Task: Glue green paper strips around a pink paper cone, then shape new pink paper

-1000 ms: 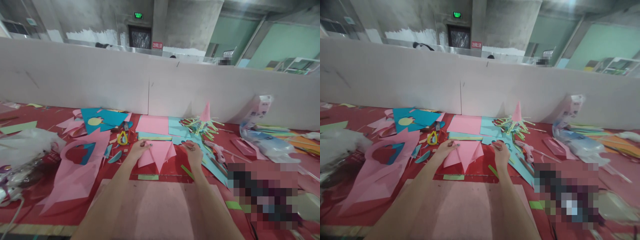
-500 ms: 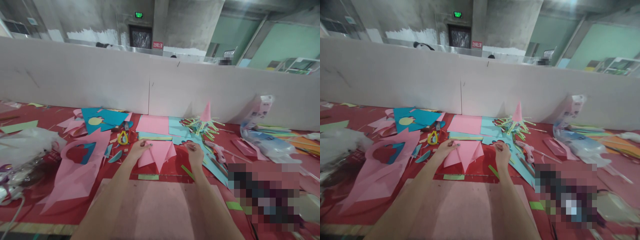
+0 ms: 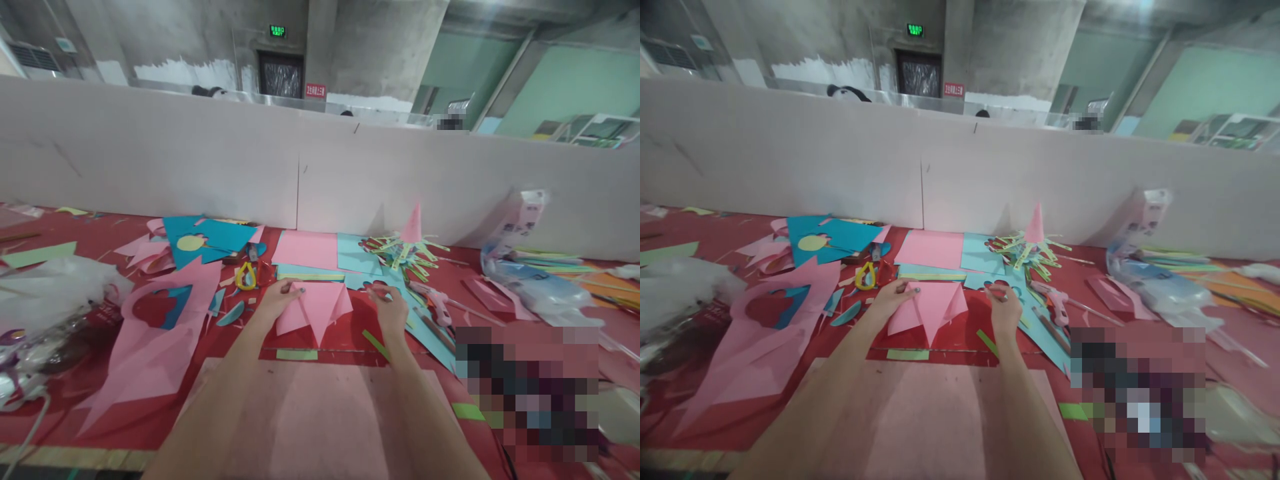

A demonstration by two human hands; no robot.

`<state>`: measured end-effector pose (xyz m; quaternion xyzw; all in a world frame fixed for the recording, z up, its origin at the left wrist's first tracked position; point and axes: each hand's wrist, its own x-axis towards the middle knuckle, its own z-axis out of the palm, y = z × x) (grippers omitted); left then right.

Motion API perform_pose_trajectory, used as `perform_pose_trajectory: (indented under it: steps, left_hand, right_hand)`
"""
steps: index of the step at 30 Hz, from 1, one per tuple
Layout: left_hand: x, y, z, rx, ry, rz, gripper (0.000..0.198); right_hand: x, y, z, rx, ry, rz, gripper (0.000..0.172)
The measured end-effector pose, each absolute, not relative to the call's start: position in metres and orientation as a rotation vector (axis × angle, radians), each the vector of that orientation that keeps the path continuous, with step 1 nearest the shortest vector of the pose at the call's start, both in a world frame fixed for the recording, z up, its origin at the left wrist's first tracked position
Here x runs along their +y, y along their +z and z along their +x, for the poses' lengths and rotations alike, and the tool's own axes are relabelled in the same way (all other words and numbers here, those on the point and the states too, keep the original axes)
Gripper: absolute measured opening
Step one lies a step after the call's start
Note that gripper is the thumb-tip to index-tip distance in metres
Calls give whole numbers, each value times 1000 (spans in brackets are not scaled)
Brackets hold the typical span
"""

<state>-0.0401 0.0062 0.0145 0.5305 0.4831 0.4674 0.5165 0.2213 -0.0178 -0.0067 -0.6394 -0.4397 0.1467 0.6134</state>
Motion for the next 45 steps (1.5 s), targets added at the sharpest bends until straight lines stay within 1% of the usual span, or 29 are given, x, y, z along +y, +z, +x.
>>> perform_pose_trajectory:
  steps: [3,8,17,19,26,28,31,35,40,45]
  left_hand:
    - [6,16,-40,1158,1123,1269,38]
    - [5,17,-40,1168,1131,1255,38]
    - [8,13,-39,1150,1119,1232,41]
    - [8,11,-40,1138,1120,1237,42]
    - [10,7,-40,1108,1115,1255,45]
    - [10,7,-39,1108,1107,1264,43]
    - [8,7,-38,1109,1096,1278,41]
    - [7,8,-37,1119,1086,1285,42]
    - [7,7,-38,1115,1088,1301,41]
    - [8,5,-39,1126,1091,1289,41]
  right_hand:
    - [-21,-1,218,-988,353,-1484,30]
    - [-23,7,214,-963,405,-1450,32]
    - [-24,6,215,-962,537,-1440,41]
    - [-25,6,216,-948,510,-1471,43]
    - [-32,9,218,-992,242,-1585,50]
    - [-31,9,217,-1046,213,-1607,46]
    - [-27,6,214,-1122,302,-1554,36]
    - [-22,2,208,-1188,389,-1459,37]
    - [-25,6,204,-1278,414,-1414,27]
    - [-34,14,196,-1457,391,-1293,23]
